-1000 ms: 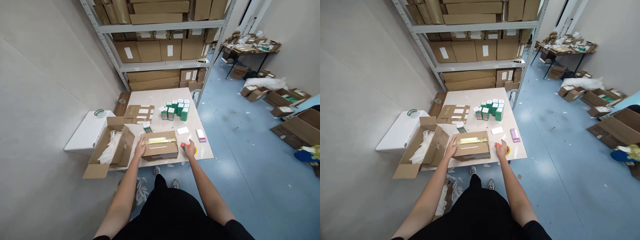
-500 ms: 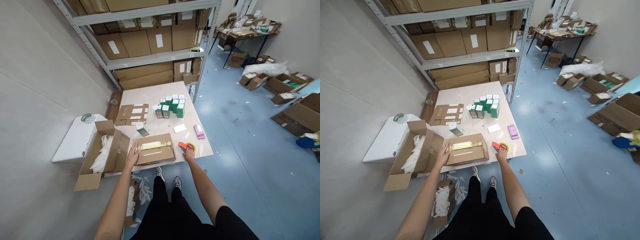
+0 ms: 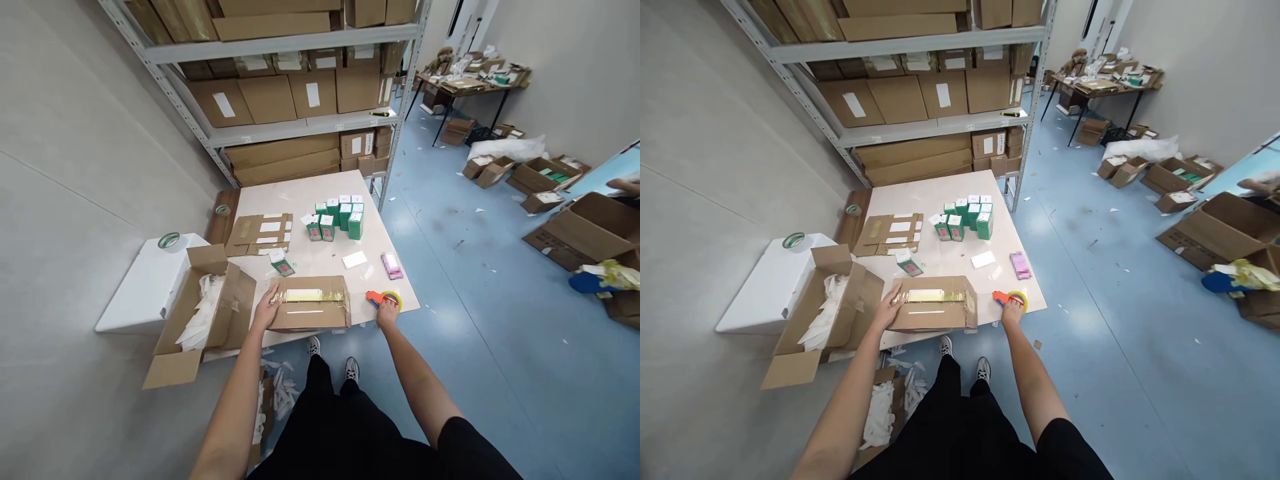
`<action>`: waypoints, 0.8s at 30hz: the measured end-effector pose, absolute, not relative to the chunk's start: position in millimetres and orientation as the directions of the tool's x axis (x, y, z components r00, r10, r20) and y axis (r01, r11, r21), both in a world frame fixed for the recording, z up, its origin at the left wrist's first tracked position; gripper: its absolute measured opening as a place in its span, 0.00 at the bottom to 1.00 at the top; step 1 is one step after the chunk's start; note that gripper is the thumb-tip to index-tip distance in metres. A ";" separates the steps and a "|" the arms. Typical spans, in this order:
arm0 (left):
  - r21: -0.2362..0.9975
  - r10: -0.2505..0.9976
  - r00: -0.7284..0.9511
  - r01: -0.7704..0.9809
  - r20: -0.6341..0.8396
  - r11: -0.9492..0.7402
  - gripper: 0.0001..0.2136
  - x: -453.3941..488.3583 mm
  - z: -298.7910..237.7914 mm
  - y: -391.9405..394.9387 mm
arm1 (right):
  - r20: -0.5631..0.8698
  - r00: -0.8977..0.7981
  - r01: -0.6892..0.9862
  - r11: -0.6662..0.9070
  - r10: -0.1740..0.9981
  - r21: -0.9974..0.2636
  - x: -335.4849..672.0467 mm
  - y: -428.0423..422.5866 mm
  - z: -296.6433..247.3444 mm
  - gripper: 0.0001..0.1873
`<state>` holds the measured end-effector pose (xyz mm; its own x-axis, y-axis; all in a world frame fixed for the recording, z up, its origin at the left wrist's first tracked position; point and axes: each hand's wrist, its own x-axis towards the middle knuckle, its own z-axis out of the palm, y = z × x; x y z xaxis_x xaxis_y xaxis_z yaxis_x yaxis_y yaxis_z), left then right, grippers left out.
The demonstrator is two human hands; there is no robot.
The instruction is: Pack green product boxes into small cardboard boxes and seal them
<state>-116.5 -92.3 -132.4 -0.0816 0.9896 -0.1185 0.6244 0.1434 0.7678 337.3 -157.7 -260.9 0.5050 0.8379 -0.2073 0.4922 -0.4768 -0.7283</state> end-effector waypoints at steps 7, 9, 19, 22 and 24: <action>0.826 0.980 -0.079 0.529 -0.183 0.197 0.34 -146.1 -134.3 -93.1 | -0.317 0.485 0.773 -0.569 0.815 -0.280 332.3 -142.2 -248.8 0.23; 0.841 0.977 -0.085 0.498 -0.195 0.211 0.35 -152.9 -135.8 -93.6 | -0.317 0.491 0.780 -0.572 0.811 -0.253 332.8 -136.6 -246.1 0.24; 0.868 0.977 -0.083 0.449 -0.194 0.210 0.34 -169.2 -133.9 -101.6 | -0.315 0.522 0.794 -0.587 0.792 -0.160 337.8 -117.1 -242.4 0.23; 0.857 0.974 -0.125 0.464 -0.187 0.224 0.33 -187.8 -131.5 -102.0 | -0.294 0.537 0.787 -0.595 0.790 -0.161 349.5 -116.2 -237.2 0.24; 0.855 0.973 -0.134 0.467 -0.186 0.228 0.32 -193.5 -131.1 -100.0 | -0.239 0.526 0.800 -0.570 0.816 -0.189 357.2 -117.9 -233.2 0.24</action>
<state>-193.5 -100.0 -131.1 -0.1336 0.9734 -0.1864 0.4668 0.2277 0.8546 357.2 -117.9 -233.2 0.5257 0.8165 -0.2387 0.7995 -0.5701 -0.1891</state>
